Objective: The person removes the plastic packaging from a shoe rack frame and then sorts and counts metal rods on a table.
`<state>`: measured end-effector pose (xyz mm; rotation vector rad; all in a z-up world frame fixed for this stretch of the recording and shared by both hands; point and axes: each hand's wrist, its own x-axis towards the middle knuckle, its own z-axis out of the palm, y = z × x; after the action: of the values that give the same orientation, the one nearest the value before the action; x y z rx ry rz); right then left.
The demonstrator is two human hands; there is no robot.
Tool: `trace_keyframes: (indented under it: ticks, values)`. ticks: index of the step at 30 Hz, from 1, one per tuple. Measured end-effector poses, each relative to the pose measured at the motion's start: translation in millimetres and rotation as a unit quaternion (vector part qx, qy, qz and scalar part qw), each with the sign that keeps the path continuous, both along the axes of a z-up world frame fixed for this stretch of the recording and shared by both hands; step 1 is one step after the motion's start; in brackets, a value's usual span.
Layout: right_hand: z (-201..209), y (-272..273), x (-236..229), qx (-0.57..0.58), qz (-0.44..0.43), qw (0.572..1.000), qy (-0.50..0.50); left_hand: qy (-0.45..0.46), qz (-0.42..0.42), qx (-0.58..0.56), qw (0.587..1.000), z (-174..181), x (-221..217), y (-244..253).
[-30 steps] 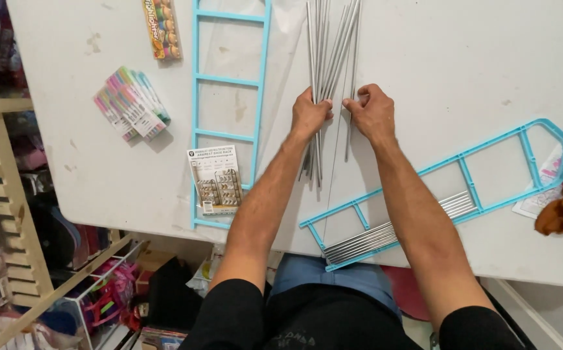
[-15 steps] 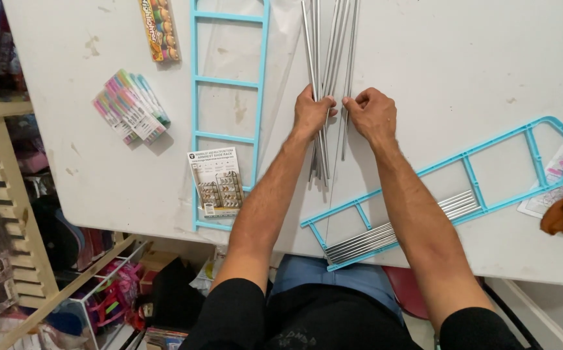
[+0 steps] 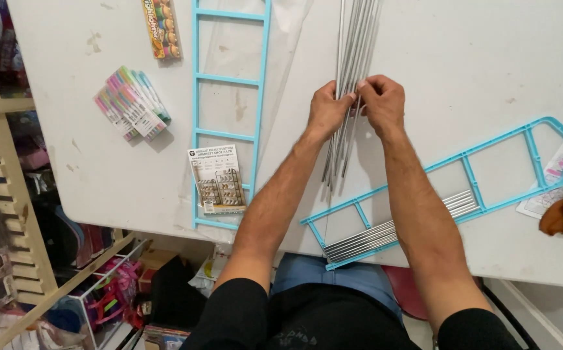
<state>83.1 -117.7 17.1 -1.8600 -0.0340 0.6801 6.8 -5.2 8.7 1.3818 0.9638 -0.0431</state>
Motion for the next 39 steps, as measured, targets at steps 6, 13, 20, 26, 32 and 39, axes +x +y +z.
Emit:
trace_keyframes:
  ticks: [6,13,20,26,32,39]
  values:
    - [17,10,29,-0.109,-0.009,0.994,-0.009,0.035,0.089,-0.088,0.992,61,-5,9]
    - [-29,13,32,-0.159,0.093,0.972,-0.148,0.033,0.074,-0.081,0.993,51,-26,20]
    - [25,2,-4,-0.047,0.061,0.997,-0.024,-0.024,0.071,-0.101,0.992,32,-18,10]
    - [26,-13,9,0.0,0.021,0.999,0.042,-0.043,0.056,-0.101,0.992,45,-4,-4]
    - [17,-9,41,-0.115,0.039,0.992,0.011,-0.006,0.085,-0.125,0.988,49,-15,-2]
    - [-38,-16,40,-0.172,0.137,0.953,-0.209,0.0,0.087,-0.112,0.99,50,-20,4]
